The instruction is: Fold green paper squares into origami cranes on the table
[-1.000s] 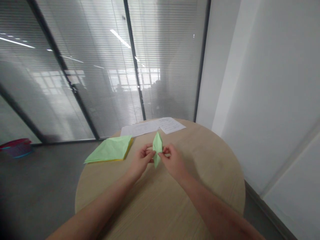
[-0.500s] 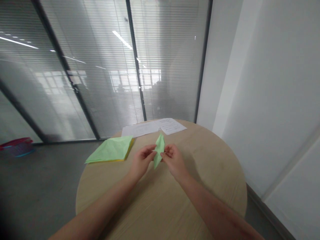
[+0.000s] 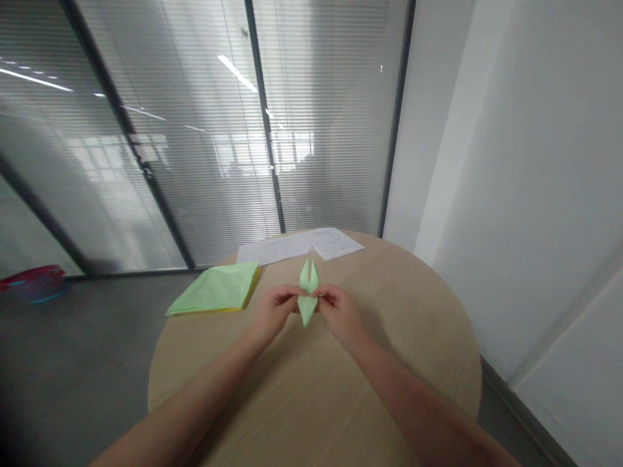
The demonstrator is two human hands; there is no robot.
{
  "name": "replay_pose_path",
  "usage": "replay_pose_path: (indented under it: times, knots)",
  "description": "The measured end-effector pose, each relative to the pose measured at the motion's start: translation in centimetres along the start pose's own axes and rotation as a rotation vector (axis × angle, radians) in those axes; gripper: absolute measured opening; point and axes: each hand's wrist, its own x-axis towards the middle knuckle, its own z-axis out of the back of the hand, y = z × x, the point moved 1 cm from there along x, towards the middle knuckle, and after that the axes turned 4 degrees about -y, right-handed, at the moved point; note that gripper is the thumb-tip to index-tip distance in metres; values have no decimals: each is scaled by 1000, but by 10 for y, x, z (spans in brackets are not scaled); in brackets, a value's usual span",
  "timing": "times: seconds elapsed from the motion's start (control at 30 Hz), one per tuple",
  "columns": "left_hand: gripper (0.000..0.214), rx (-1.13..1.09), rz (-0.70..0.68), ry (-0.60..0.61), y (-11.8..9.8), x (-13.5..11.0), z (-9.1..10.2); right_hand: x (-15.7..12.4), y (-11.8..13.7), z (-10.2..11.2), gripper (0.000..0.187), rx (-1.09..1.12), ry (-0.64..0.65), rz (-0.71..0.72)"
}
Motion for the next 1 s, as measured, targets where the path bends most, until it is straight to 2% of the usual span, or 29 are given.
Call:
replay_pose_path:
  times: [0.13, 0.2, 0.33, 0.43, 0.5, 0.57, 0.63, 0.77, 0.83, 0.9, 1.0]
  knots:
    - [13, -20, 5, 37, -8, -3, 0, 1, 2, 4, 10, -77, -34, 35]
    - [14, -58, -2, 19, -12, -4, 0, 1, 2, 7, 10, -140, -58, 87]
    - [35, -129, 69, -42, -15, -5, -2, 1, 5, 11, 12, -266, -72, 214]
    - [40, -49, 164, 36, -11, -4, -3, -1, 7, 12, 15, -321, -66, 279]
    - [36, 3, 171, 65, -8, -3, -2, -2, 8, 11, 15, -341, -63, 292]
    - [33, 27, 159, 44, -6, -2, -1, -3, 9, 9, 13, -319, -49, 262]
    - [32, 37, 155, 11, -7, -2, -1, -4, 10, 6, 14, -213, -27, 171]
    - [30, 47, 146, -8, -11, -3, 0, -4, 14, 1, 38, 5, 12, -27]
    - [30, 60, 136, -4, -11, -3, 0, -2, 14, 1, 45, 1, 63, -94]
    - [30, 83, 126, 7, -10, -3, 0, 0, 12, 3, 40, -53, 118, -135]
    - [30, 113, 123, 35, -8, -1, 1, 1, 9, 7, 40, -154, 113, -116]
